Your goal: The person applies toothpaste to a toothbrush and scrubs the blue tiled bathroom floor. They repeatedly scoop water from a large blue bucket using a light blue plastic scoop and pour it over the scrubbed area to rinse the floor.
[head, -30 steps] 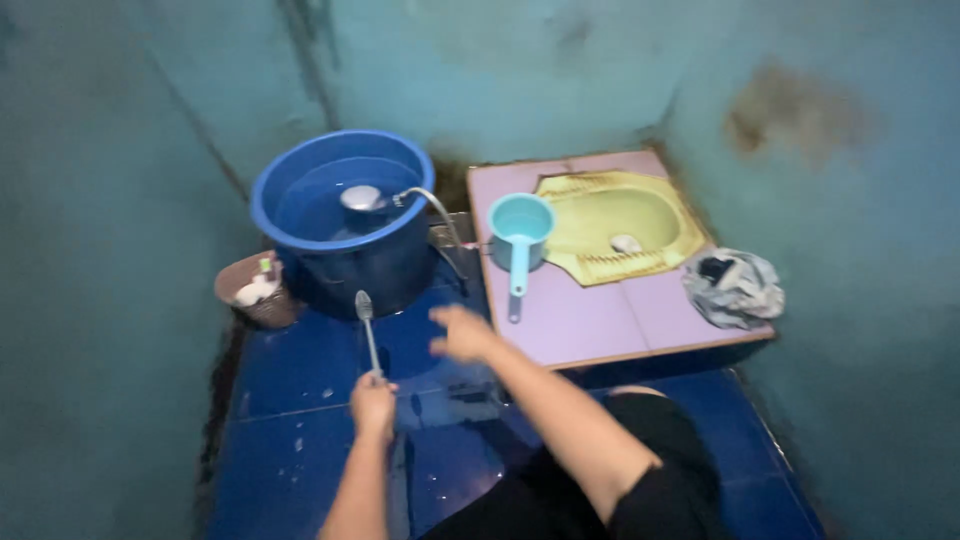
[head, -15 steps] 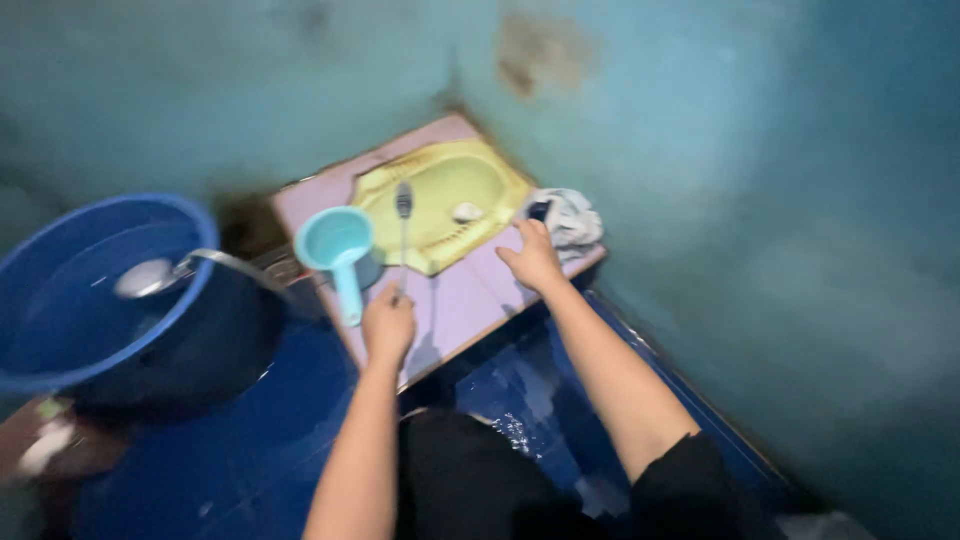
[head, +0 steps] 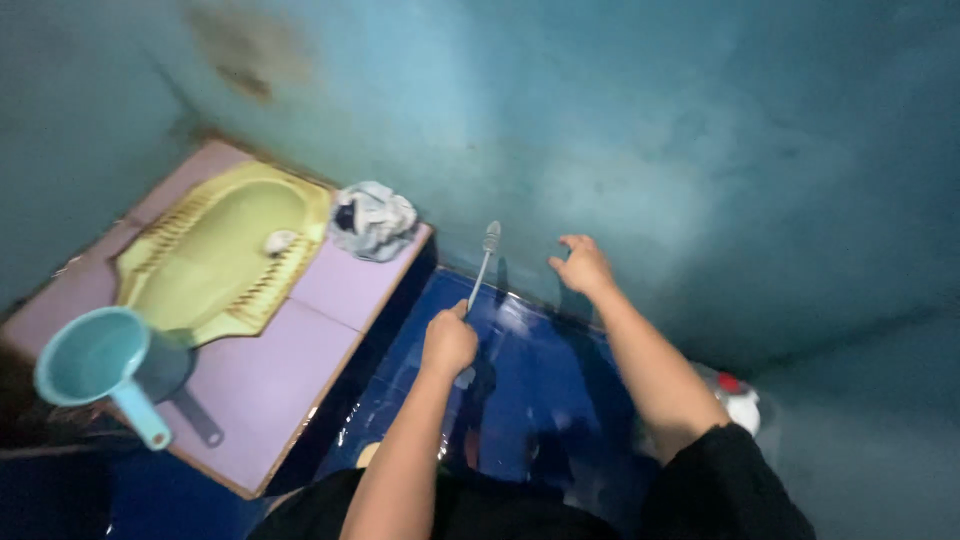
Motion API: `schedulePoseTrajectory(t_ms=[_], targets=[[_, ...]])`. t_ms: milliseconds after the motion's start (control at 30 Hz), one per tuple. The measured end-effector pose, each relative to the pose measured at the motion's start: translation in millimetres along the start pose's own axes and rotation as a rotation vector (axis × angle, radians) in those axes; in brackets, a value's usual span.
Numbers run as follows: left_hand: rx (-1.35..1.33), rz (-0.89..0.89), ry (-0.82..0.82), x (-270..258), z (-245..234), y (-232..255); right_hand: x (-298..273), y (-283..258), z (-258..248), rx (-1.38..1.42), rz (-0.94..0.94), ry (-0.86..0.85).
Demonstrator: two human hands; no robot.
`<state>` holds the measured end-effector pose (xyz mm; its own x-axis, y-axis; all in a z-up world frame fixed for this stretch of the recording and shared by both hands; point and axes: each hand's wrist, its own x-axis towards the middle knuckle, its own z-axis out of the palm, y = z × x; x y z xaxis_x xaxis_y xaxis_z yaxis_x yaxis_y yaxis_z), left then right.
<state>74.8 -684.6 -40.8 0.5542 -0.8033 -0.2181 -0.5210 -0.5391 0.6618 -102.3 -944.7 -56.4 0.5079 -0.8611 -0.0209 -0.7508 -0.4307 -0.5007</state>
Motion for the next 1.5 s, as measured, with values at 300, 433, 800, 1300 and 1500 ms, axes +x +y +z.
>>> schedulePoseTrajectory(t_ms=[300, 433, 800, 1300, 1500], targets=[[0.187, 0.211, -0.257, -25, 64, 25, -64, 197, -46, -0.206, 0.266, -0.156], [0.256, 0.288, -0.328, -32, 96, 30, -111, 267, -57, -0.169, 0.393, -0.182], [0.226, 0.315, -0.421, -57, 97, 54, -185, 284, -65, -0.367, 0.389, -0.417], [0.235, 0.27, -0.421, -55, 93, 37, -231, 294, -55, -0.707, 0.703, -0.788], [0.308, 0.263, -0.419, -61, 78, 40, -224, 323, -2, -0.318, 0.405, -0.661]])
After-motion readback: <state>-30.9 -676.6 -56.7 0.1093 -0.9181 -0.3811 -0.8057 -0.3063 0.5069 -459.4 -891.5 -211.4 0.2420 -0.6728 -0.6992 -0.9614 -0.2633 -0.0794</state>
